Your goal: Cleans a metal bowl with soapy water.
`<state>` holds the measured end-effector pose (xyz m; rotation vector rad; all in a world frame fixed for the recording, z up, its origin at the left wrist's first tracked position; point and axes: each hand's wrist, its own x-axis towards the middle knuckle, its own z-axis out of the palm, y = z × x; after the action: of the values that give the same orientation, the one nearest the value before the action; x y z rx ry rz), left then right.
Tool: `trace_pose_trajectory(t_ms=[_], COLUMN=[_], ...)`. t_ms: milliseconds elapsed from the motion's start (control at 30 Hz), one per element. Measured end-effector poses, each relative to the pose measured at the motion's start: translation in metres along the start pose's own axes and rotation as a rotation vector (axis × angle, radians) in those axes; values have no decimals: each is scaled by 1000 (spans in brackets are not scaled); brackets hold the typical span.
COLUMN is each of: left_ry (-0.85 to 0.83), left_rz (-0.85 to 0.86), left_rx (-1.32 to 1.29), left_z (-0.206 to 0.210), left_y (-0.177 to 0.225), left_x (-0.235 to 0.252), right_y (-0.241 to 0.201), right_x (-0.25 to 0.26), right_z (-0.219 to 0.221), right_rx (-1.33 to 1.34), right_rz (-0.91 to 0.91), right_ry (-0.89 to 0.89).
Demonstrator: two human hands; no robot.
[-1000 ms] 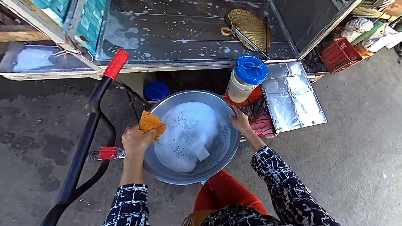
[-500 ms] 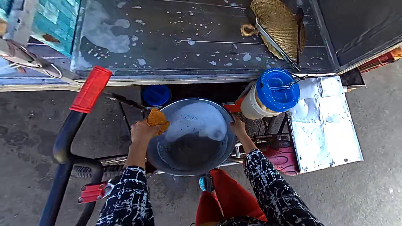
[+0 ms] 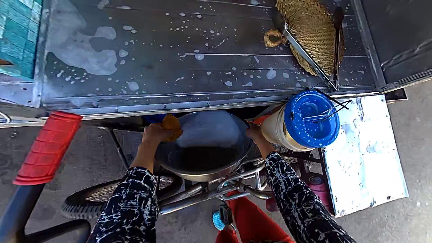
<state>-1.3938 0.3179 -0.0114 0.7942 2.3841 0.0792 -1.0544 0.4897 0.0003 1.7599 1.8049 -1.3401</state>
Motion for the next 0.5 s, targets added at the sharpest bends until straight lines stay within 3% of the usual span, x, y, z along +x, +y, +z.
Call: trace_pose_trajectory(t_ms=[333, 500], left_ry=[36, 140], left_rz=[-38, 171], left_rx=[53, -3], left_z=[-19, -16], left_y=[-3, 13], left_x=[14, 24], right_y=[-30, -8], right_x=[16, 20], right_z=[0, 4], right_rx=[85, 132], right_rz=[29, 8], right_ry=[2, 37])
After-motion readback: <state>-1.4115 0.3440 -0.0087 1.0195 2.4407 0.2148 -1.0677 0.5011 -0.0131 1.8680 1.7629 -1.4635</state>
